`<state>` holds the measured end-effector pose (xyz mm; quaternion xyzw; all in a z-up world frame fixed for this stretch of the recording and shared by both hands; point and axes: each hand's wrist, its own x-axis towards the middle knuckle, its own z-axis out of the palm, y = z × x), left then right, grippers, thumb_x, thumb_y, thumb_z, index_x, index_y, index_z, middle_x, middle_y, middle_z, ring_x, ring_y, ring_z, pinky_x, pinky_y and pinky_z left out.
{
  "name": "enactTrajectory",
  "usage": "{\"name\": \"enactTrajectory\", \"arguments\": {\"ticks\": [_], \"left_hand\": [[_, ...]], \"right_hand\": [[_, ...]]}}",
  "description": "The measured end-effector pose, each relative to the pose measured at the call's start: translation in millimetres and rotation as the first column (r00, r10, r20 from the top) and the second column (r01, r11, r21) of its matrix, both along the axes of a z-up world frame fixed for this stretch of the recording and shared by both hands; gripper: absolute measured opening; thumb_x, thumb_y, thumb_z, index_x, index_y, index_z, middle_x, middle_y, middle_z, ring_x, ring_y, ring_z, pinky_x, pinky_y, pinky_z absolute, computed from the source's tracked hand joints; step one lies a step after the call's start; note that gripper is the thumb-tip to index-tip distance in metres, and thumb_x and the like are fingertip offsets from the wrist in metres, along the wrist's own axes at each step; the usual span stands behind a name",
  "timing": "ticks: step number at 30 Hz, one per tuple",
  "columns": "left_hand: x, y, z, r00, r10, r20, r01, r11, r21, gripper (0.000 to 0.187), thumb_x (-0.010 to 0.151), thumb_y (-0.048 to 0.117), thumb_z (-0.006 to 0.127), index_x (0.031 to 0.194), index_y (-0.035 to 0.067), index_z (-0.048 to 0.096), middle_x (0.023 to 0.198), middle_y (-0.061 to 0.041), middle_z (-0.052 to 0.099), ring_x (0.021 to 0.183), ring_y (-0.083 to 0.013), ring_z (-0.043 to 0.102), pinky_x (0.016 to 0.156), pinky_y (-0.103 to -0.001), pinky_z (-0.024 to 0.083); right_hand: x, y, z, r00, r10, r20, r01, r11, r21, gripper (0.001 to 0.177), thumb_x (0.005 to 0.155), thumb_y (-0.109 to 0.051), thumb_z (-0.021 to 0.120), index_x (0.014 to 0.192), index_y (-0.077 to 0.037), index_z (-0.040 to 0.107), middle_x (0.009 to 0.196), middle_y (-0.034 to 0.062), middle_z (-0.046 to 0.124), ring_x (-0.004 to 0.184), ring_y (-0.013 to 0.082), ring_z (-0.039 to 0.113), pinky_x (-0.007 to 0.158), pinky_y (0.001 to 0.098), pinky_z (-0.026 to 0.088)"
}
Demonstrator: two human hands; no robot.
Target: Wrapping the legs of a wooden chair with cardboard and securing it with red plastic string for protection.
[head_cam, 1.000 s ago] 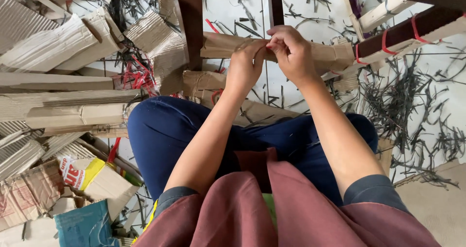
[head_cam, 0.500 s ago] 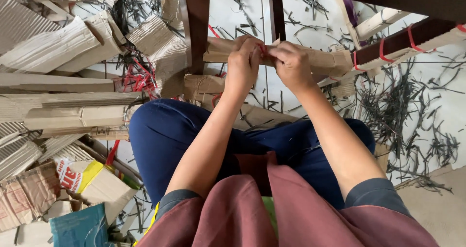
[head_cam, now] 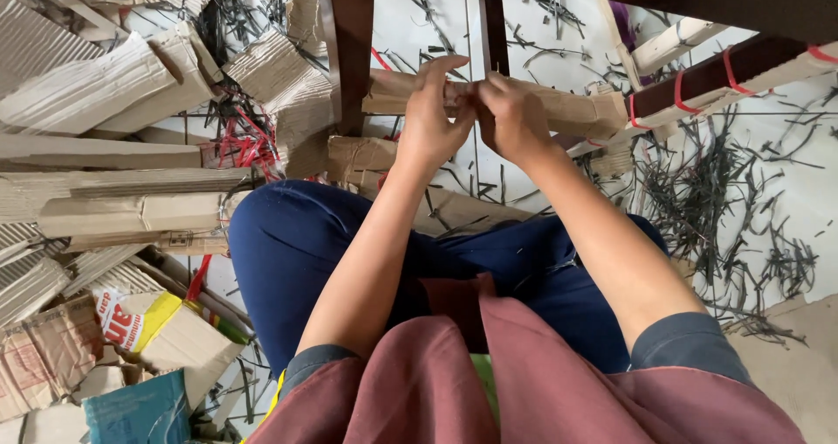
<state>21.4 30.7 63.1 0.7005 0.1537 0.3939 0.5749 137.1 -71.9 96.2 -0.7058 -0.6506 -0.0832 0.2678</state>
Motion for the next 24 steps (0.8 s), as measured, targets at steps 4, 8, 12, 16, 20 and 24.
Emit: {"name": "enactTrajectory", "arguments": {"ticks": [4,8,12,16,20,24], "left_hand": [[-3,5,-2,0.997,0.037,-0.072,-0.029,0.994,0.107,0.06,0.076,-0.013,0.068,0.13,0.008,0.052,0.127,-0.011,0.056,0.083,-0.0156,0.067,0.077,-0.032,0.065],[-2,4,-1,0.994,0.105,-0.024,-0.101,0.984,0.145,0.024,0.083,-0.009,0.068,0.103,0.003,0.064,0.114,-0.01,0.065,0.077,-0.0205,0.07,0.07,-0.031,0.057],[-5,-3,-2,0.978,0.205,-0.046,-0.184,0.941,0.283,0.019,0.082,-0.005,0.069,0.098,0.004,0.073,0.106,-0.005,0.073,0.077,-0.0227,0.071,0.068,-0.031,0.057],[-2,-6,-6,0.971,0.207,-0.119,-0.153,0.923,0.354,0.03,0.072,0.005,0.081,0.102,0.0,0.075,0.109,-0.007,0.073,0.082,-0.0223,0.074,0.076,-0.032,0.061],[-3,-8,-7,0.961,0.222,-0.162,-0.139,0.901,0.41,0.015,0.083,0.006,0.074,0.098,0.004,0.077,0.109,-0.007,0.072,0.088,-0.0298,0.071,0.076,-0.039,0.057],[-9,-8,4,0.939,0.284,-0.195,-0.154,0.852,0.5,0.019,0.081,0.001,0.071,0.099,0.007,0.074,0.095,-0.009,0.063,0.074,-0.0333,0.065,0.07,-0.044,0.053]], "right_hand": [[25,9,0,0.866,-0.12,-0.485,0.014,0.976,-0.217,0.021,0.086,0.01,0.064,0.1,-0.003,0.073,0.083,0.0029,0.073,0.07,0.0134,0.061,0.064,0.0273,0.048],[63,13,-14,0.77,-0.292,-0.567,-0.066,0.848,-0.526,0.013,0.095,-0.002,0.064,0.101,-0.008,0.073,0.087,-0.0031,0.071,0.073,0.0081,0.058,0.07,0.0227,0.048],[60,14,-12,0.693,-0.342,-0.634,-0.069,0.845,-0.53,0.015,0.098,-0.005,0.06,0.107,-0.006,0.073,0.096,-0.001,0.073,0.084,0.0072,0.063,0.079,0.0199,0.05],[57,12,-12,0.624,-0.323,-0.712,-0.093,0.874,-0.478,0.012,0.101,-0.008,0.061,0.105,-0.004,0.071,0.096,0.0002,0.072,0.085,0.0062,0.064,0.077,0.0178,0.052],[55,8,-12,0.714,-0.347,-0.608,0.007,0.872,-0.489,0.01,0.096,-0.005,0.066,0.099,-0.005,0.075,0.085,0.0004,0.072,0.07,0.0061,0.06,0.062,0.0182,0.047],[49,3,-21,0.856,-0.213,-0.471,0.139,0.972,-0.187,0.009,0.086,0.009,0.077,0.09,0.001,0.078,0.071,0.004,0.069,0.054,0.0061,0.049,0.048,0.0193,0.04]]}}
